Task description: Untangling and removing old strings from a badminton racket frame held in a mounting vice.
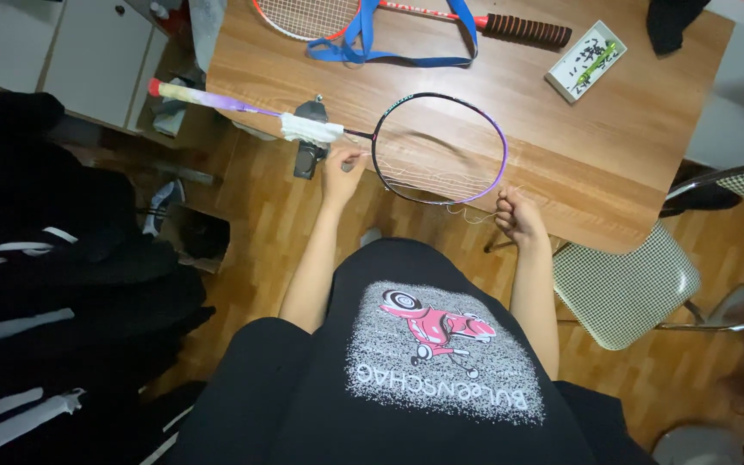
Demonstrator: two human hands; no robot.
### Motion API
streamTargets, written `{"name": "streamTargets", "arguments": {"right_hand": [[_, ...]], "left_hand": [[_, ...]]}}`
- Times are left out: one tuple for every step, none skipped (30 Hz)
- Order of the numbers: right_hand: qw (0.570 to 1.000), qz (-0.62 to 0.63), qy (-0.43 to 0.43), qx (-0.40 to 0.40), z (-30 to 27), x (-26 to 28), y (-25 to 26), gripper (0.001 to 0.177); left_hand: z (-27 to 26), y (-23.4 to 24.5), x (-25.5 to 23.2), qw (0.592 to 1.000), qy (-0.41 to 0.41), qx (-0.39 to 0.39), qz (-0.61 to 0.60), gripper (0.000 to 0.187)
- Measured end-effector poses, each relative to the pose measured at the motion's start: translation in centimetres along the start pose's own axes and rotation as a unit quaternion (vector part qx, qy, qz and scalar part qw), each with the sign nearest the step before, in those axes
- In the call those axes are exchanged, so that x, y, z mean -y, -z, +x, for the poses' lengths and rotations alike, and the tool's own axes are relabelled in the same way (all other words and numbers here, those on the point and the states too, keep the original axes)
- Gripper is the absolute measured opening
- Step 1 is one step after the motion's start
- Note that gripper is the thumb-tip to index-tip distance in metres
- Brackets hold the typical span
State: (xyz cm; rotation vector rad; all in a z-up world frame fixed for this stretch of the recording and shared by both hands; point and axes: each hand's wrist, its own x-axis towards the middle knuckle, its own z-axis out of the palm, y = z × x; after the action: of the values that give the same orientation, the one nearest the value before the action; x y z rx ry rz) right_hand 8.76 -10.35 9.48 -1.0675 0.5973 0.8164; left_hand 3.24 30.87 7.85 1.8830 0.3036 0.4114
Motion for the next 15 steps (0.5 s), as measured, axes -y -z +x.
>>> {"name": "streamTargets", "arguments": {"right_hand": [[1.000, 0.001, 0.001, 0.001, 0.4, -0.2, 0.4, 0.028], [1.000, 0.015, -0.003, 0.005, 0.8, -0.3, 0.7, 0.029], [1.000, 0.029, -0.007, 0.009, 1.2, -0.6, 1.2, 0.030], [0.999, 0.029, -0.008, 0.009, 1.2, -0.8, 1.6, 0.030], [1.000, 0.028, -0.006, 0.011, 1.4, -0.8, 1.8, 0.029], [1.000, 0.026, -0.003, 0.013, 1.5, -0.9, 2.1, 0.029], [1.000, 0.026, -0.003, 0.013, 1.3, -0.8, 2.0, 0.029], [1.000, 0.028, -0.001, 0.012, 1.0, -0.7, 2.0, 0.028], [0.999, 0.031, 0.002, 0.013, 0.9, -0.5, 1.9, 0.028], [0.999, 0.031, 0.003, 0.014, 0.8, -0.1, 1.5, 0.028], [1.000, 0.021, 0.003, 0.009, 0.4, 0.0, 1.3, 0.028], [1.000, 0.010, 0.003, 0.005, 0.0, 0.1, 1.0, 0.029], [1.000, 0.009, 0.001, 0.006, 0.0, -0.2, 1.2, 0.029], [1.000, 0.008, 0.001, 0.007, -0.1, -0.5, 1.4, 0.028], [1.000, 0.005, 0.005, 0.011, 0.6, -0.1, 1.2, 0.028]], "left_hand": [[0.1, -0.2, 1.4, 1.000, -0.001, 0.000, 0.001, 0.012], [0.3, -0.3, 2.7, 1.000, 0.019, 0.008, -0.011, 0.013], [0.2, -0.5, 4.2, 0.999, 0.040, 0.016, -0.023, 0.014], [-0.1, -0.2, 5.5, 0.999, 0.040, 0.016, -0.023, 0.014], [-0.2, 0.1, 6.8, 0.990, 0.103, 0.062, -0.078, 0.018], [-0.3, 0.3, 8.1, 0.972, 0.165, 0.106, -0.132, 0.024], [-0.5, 1.7, 6.5, 0.972, 0.165, 0.106, -0.132, 0.024], [-0.8, 3.1, 4.8, 0.943, 0.227, 0.171, -0.173, 0.025], [-0.9, 4.5, 3.1, 0.905, 0.285, 0.234, -0.211, 0.027], [-1.2, 6.0, 3.5, 0.906, 0.284, 0.233, -0.211, 0.027], [-1.9, 7.6, 3.9, 0.882, 0.326, 0.282, -0.189, 0.017], [-2.7, 9.2, 4.3, 0.854, 0.366, 0.330, -0.166, 0.016], [-4.8, 10.7, 8.8, 0.854, 0.367, 0.328, -0.166, 0.016], [-6.8, 12.1, 13.2, 0.877, 0.392, 0.272, -0.063, 0.016], [-7.8, 13.5, 17.6, 0.889, 0.407, 0.208, 0.042, 0.023]]}}
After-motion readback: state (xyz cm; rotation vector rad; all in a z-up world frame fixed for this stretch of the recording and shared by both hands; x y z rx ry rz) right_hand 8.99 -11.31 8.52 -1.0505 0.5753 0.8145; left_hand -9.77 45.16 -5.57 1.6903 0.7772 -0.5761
